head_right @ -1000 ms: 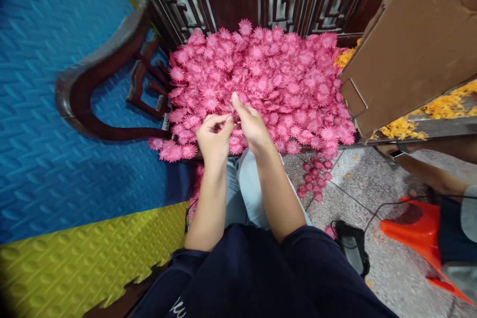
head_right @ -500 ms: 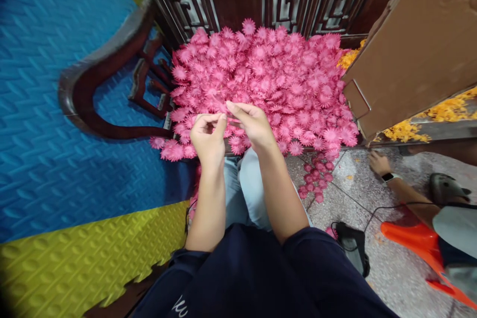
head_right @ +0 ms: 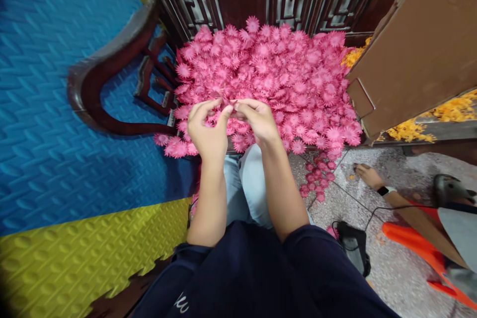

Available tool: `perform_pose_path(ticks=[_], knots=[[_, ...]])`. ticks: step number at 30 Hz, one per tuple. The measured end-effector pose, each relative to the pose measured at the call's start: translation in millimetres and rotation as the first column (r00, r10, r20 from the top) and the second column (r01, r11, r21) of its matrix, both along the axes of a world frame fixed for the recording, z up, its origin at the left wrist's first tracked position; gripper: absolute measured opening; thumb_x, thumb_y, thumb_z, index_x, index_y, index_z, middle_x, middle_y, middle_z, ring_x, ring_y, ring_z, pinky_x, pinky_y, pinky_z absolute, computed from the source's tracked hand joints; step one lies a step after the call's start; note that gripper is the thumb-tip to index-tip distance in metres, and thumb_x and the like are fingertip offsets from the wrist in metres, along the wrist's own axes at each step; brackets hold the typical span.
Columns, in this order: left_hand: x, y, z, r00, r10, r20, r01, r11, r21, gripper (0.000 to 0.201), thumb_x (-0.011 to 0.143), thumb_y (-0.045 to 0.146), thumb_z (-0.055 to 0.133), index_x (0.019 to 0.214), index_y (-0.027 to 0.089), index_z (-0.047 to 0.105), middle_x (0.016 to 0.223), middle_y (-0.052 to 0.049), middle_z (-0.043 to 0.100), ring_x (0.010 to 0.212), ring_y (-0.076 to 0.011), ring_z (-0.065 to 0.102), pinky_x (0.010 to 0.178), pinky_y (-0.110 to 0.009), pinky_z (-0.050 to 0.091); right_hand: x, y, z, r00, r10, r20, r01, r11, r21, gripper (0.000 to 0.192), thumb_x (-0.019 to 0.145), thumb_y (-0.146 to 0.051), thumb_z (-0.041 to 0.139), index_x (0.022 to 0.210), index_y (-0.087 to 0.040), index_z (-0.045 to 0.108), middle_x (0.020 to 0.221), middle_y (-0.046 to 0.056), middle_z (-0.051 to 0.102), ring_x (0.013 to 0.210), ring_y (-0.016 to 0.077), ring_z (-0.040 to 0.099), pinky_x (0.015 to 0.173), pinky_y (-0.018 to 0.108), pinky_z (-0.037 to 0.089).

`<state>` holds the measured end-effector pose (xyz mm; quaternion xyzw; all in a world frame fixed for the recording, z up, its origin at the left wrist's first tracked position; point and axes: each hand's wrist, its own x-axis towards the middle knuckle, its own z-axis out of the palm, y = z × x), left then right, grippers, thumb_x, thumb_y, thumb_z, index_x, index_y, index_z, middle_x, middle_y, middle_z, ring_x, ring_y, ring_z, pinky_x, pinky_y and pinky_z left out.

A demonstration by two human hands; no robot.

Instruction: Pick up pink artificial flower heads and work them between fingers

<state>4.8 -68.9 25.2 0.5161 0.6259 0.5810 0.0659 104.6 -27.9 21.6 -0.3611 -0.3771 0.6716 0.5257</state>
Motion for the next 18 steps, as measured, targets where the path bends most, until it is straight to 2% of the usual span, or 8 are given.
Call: perform_pose_path(ticks=[5, 8, 12, 15, 18], knots=[[6, 7, -8.1, 0.997, -0.049, 0.064, 0.043, 0.995, 0.089, 0.017, 0.075, 0.025, 0.07, 0.09, 0.018, 0.073, 0.091, -0.003, 0.071, 0.089, -0.0149, 0.063, 0.084, -0.028, 0.048, 8, 1, -1.2, 0.999, 0.047, 0.028, -0.048, 0.998, 0.027, 0.017, 0.06, -0.03, 0.075, 0.069, -0.019, 0.066, 0.061, -0.005, 0.06, 0.059, 0.0055, 0.054, 0.063, 0.021, 0.045], [8, 6, -11.1, 0.994, -0.067, 0.088, 0.057, 0.993, 0.107, 0.014, 0.079, 0.025, 0.067, 0.089, 0.017, 0.073, 0.088, -0.003, 0.071, 0.086, -0.0136, 0.064, 0.081, -0.027, 0.049, 11, 1, -1.3, 0.996, 0.066, 0.062, -0.07, 0.995, 0.073, 0.021, 0.06, -0.032, 0.076, 0.075, -0.019, 0.069, 0.067, -0.004, 0.064, 0.064, 0.0068, 0.057, 0.069, 0.023, 0.047], [10, 3, -12.2, 0.999, -0.027, 0.032, 0.024, 0.996, 0.089, 0.016, 0.083, 0.028, 0.062, 0.09, 0.019, 0.074, 0.088, -0.003, 0.07, 0.086, -0.0137, 0.063, 0.082, -0.027, 0.048, 13, 0, -0.5, 0.995, 0.085, 0.044, -0.09, 0.988, 0.126, 0.024, 0.058, -0.031, 0.079, 0.078, -0.02, 0.071, 0.073, -0.003, 0.068, 0.067, 0.0078, 0.06, 0.074, 0.025, 0.05], [11, 2, -13.2, 1.0, 0.019, -0.013, -0.019, 0.999, 0.05, 0.02, 0.085, 0.031, 0.059, 0.094, 0.02, 0.073, 0.092, -0.004, 0.069, 0.09, -0.0151, 0.062, 0.084, -0.029, 0.046, 12, -1, 1.2, 0.995, 0.098, 0.016, -0.099, 0.989, 0.11, 0.025, 0.055, -0.031, 0.082, 0.076, -0.021, 0.071, 0.07, -0.004, 0.069, 0.064, 0.0074, 0.061, 0.072, 0.024, 0.052], [12, 2, -14.3, 1.0, 0.017, -0.014, -0.016, 0.999, 0.049, 0.022, 0.086, 0.031, 0.058, 0.097, 0.018, 0.071, 0.096, -0.006, 0.07, 0.093, -0.0157, 0.062, 0.086, -0.03, 0.046, 10, -2, 3.0, 0.998, 0.06, 0.035, -0.065, 0.988, 0.137, 0.025, 0.056, -0.035, 0.081, 0.074, -0.021, 0.071, 0.067, -0.005, 0.068, 0.062, 0.007, 0.06, 0.071, 0.024, 0.053]])
